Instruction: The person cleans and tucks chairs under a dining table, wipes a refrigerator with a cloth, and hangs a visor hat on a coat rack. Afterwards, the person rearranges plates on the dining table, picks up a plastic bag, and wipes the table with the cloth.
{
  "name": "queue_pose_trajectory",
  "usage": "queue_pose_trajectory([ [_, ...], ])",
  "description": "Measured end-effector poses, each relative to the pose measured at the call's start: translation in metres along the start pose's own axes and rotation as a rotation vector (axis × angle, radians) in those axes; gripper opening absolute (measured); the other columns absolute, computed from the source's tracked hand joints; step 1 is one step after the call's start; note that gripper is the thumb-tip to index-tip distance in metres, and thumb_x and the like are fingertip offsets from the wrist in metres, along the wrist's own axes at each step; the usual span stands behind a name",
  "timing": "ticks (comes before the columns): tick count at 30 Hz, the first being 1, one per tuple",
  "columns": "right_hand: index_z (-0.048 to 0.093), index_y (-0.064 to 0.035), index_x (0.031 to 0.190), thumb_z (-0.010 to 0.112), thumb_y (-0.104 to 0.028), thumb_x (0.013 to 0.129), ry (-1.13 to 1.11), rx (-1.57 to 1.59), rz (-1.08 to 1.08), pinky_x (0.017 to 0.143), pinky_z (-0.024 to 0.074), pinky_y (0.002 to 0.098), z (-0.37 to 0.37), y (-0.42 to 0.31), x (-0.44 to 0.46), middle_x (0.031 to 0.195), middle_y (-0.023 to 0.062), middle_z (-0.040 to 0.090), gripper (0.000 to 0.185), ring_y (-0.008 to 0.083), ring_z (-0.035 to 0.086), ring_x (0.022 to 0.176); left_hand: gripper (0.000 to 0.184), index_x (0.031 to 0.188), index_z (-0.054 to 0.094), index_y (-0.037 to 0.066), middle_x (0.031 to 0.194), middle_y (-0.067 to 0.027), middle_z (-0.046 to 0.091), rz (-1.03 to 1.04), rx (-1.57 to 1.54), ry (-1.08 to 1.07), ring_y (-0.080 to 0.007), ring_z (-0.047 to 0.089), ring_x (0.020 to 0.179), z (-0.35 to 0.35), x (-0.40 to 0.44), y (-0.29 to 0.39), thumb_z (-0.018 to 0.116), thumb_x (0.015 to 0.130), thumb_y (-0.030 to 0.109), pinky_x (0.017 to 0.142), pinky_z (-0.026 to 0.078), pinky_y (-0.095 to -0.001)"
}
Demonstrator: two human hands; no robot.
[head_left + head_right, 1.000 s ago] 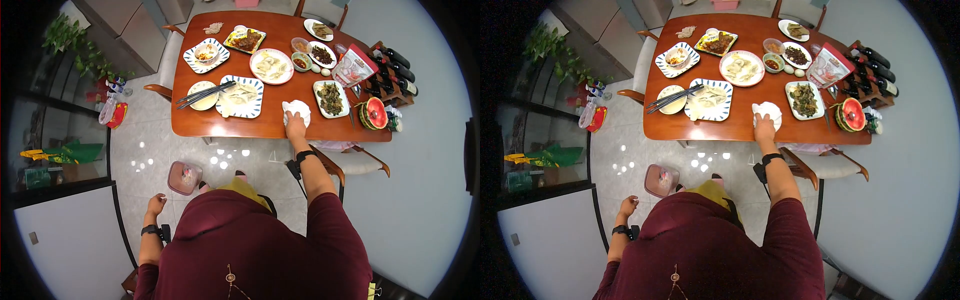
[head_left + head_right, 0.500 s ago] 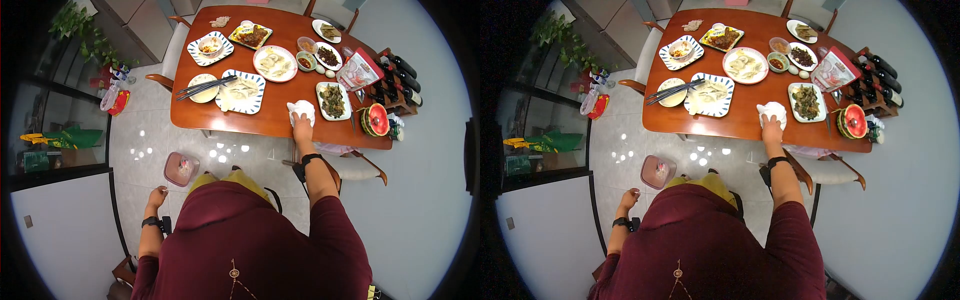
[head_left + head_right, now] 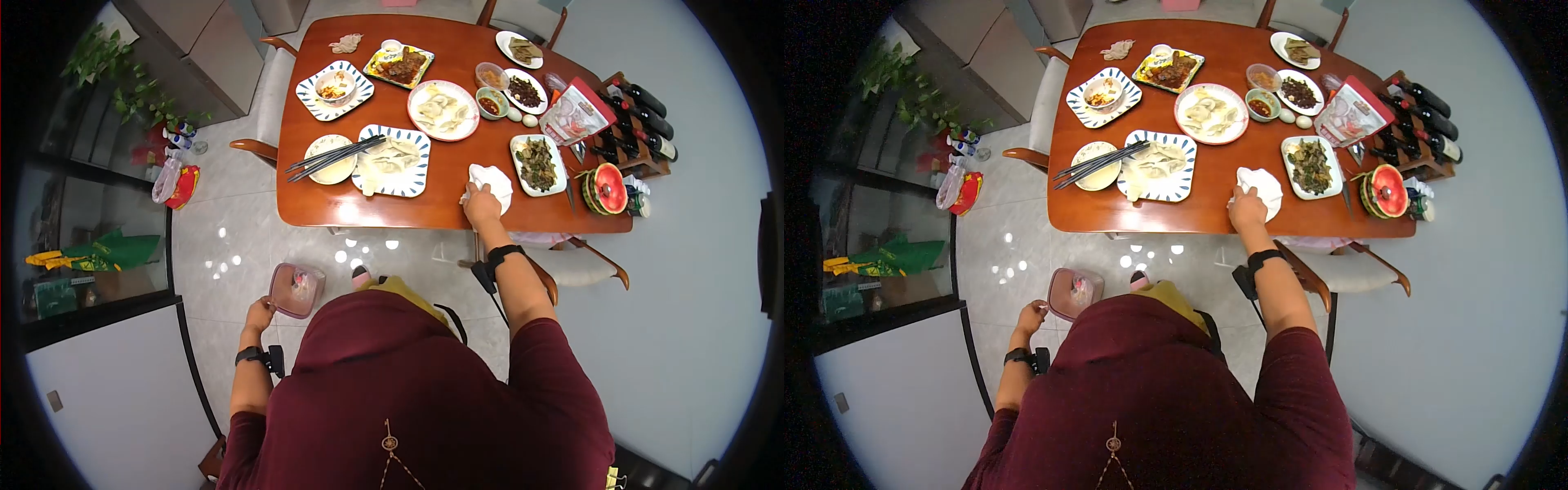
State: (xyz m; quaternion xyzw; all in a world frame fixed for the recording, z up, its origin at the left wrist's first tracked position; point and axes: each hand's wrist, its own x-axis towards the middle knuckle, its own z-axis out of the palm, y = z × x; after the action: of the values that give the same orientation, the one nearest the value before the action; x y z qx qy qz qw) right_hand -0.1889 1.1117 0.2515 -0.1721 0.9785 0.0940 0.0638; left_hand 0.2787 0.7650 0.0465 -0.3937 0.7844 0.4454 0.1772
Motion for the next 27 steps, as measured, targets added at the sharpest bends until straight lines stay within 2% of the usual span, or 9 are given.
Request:
queue_pose_trajectory([
  [7,0.051,-0.0160,0.121,0.048,-0.019,0.085,-0.059,-0.061,0.109,0.079,0.0490,0.0423,0.015,0.025,0.002,0.114,0.0159,0.051,0.037,0.0336,0.060,0.093,0.024,0.101,0.062,0.005,0.077,-0.0113,0.065,0.032,-0.053,0.011,-0.0205,0.062,0.070,0.012,0.052,-0.042,0.058,0.080,0.016,0.068,0.048,-0.0314],
  [12,0.053,-0.0113,0.116,0.043,-0.015,0.085,-0.062,-0.071,0.156,0.080,0.0488,0.0423,0.013,0.036,0.005,0.113,0.0169,0.053,0.032,0.0341,0.060,0.095,0.026,0.103,0.062,0.004,0.073,-0.0112,0.065,0.015,-0.110,-0.043,-0.0176,0.061,0.062,-0.009,0.062,-0.022,0.058,0.080,0.017,0.063,0.048,-0.0306],
  [18,0.061,-0.0094,0.101,0.047,-0.022,0.084,-0.065,-0.070,0.027,0.076,0.0496,0.0420,-0.021,0.023,0.033,0.094,0.0162,0.065,0.025,0.0330,0.063,0.087,0.028,0.104,0.061,0.004,0.070,-0.0108,0.064,-0.015,-0.177,-0.009,-0.0179,0.061,0.061,-0.010,0.060,-0.009,0.059,0.078,0.016,0.060,0.048,-0.0307],
  [20,0.062,-0.0080,0.097,0.052,-0.026,0.082,0.056,0.094,-0.003,0.075,0.0494,0.0431,-0.028,0.016,0.050,0.089,0.0164,0.066,0.026,0.0345,0.063,0.083,0.028,0.104,0.061,0.004,0.070,-0.0109,0.064,-0.034,-0.199,0.007,-0.0180,0.061,0.061,-0.005,0.056,-0.008,0.059,0.078,0.016,0.061,0.048,-0.0307],
  [21,0.061,-0.0083,0.099,0.054,-0.029,0.084,0.131,0.156,-0.059,0.065,0.0505,0.0385,-0.019,0.019,0.062,0.082,0.0132,0.066,0.026,0.0277,0.064,0.074,0.028,0.103,0.060,0.004,0.071,-0.0113,0.064,-0.037,-0.195,0.021,-0.0181,0.061,0.061,-0.001,0.056,-0.007,0.059,0.079,0.016,0.061,0.048,-0.0305],
  [22,0.061,-0.0083,0.099,0.054,-0.029,0.084,0.130,0.154,-0.072,0.065,0.0505,0.0385,-0.016,0.019,0.073,0.082,0.0132,0.066,0.026,0.0277,0.064,0.074,0.027,0.103,0.060,0.003,0.072,-0.0117,0.064,-0.040,-0.191,0.035,-0.0182,0.061,0.061,0.003,0.056,-0.006,0.059,0.079,0.017,0.061,0.048,-0.0303],
  [24,0.059,-0.0057,0.105,0.050,-0.026,0.089,-0.227,0.876,0.131,0.056,0.0505,0.0320,-0.013,0.013,0.095,0.078,0.0085,0.065,0.028,0.0186,0.062,0.061,0.025,0.101,0.060,0.004,0.074,-0.0125,0.064,-0.072,-0.223,0.052,-0.0184,0.061,0.062,0.016,0.048,0.001,0.059,0.080,0.018,0.061,0.048,-0.0301],
  [25,0.056,-0.0068,0.108,0.049,-0.029,0.091,-0.304,1.093,0.188,0.051,0.0487,0.0276,-0.007,0.012,0.106,0.073,0.0059,0.061,0.029,0.0147,0.055,0.052,0.025,0.101,0.061,0.004,0.074,-0.0125,0.064,-0.052,-0.246,0.062,-0.0183,0.061,0.063,0.025,0.041,0.004,0.059,0.080,0.018,0.061,0.048,-0.0302],
  [27,0.054,-0.0064,0.110,0.048,-0.029,0.091,-0.325,1.197,0.178,0.051,0.0492,0.0276,-0.009,0.007,0.120,0.075,0.0074,0.062,0.030,0.0160,0.056,0.054,0.026,0.102,0.061,0.004,0.075,-0.0125,0.064,-0.047,-0.279,0.079,-0.0183,0.062,0.064,0.039,0.031,0.013,0.058,0.081,0.019,0.061,0.048,-0.0304],
])
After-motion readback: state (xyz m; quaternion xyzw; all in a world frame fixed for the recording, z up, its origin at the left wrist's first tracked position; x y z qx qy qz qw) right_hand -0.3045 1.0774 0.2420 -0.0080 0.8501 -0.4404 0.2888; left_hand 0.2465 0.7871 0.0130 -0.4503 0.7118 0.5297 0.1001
